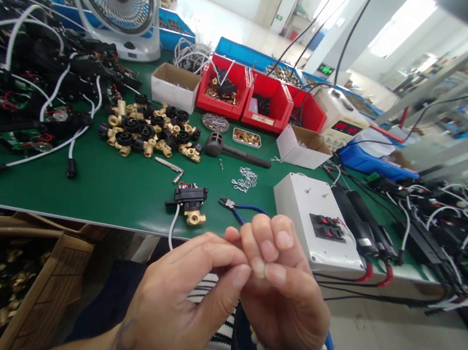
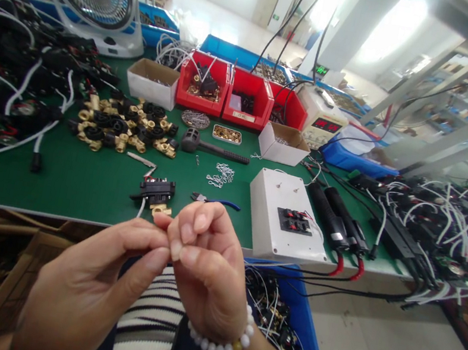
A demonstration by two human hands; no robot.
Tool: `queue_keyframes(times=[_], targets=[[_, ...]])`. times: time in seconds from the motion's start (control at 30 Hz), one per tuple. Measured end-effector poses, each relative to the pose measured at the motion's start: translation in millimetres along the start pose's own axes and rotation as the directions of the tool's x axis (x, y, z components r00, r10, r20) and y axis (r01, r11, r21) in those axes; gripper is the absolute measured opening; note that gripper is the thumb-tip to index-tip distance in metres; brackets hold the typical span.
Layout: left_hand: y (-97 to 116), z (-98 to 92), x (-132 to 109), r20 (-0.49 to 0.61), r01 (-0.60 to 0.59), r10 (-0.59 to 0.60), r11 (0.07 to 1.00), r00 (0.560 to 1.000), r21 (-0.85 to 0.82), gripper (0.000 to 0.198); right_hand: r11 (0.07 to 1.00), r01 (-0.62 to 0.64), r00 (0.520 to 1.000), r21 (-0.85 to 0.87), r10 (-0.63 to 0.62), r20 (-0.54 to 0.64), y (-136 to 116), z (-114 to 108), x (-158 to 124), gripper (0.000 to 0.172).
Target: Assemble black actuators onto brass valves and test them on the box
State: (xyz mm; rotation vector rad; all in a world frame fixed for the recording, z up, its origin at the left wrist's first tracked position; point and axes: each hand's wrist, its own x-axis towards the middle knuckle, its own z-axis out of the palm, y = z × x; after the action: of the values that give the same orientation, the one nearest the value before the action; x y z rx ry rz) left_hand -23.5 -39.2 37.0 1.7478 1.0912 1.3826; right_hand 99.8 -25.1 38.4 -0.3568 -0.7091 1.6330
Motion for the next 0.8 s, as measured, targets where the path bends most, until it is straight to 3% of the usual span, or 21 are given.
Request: queue_keyframes(times=[0.57,0.8], targets=[[2.1,0.6,0.6,-0.044,-0.11,0.114,0.99,0.992,0.09,0.012,0.998,0.054,0.998,-0.025,-0.055,-0.029,3.1,3.9,-2.2,0.017],[3.4,1.1,-1.2,-0.052,-0.092,0.096,0.992,0.994,0.084,0.013,0.996,0.075,0.996,-0.052,-0.077,-0.046,4.3,6.1,-2.2,0.02]])
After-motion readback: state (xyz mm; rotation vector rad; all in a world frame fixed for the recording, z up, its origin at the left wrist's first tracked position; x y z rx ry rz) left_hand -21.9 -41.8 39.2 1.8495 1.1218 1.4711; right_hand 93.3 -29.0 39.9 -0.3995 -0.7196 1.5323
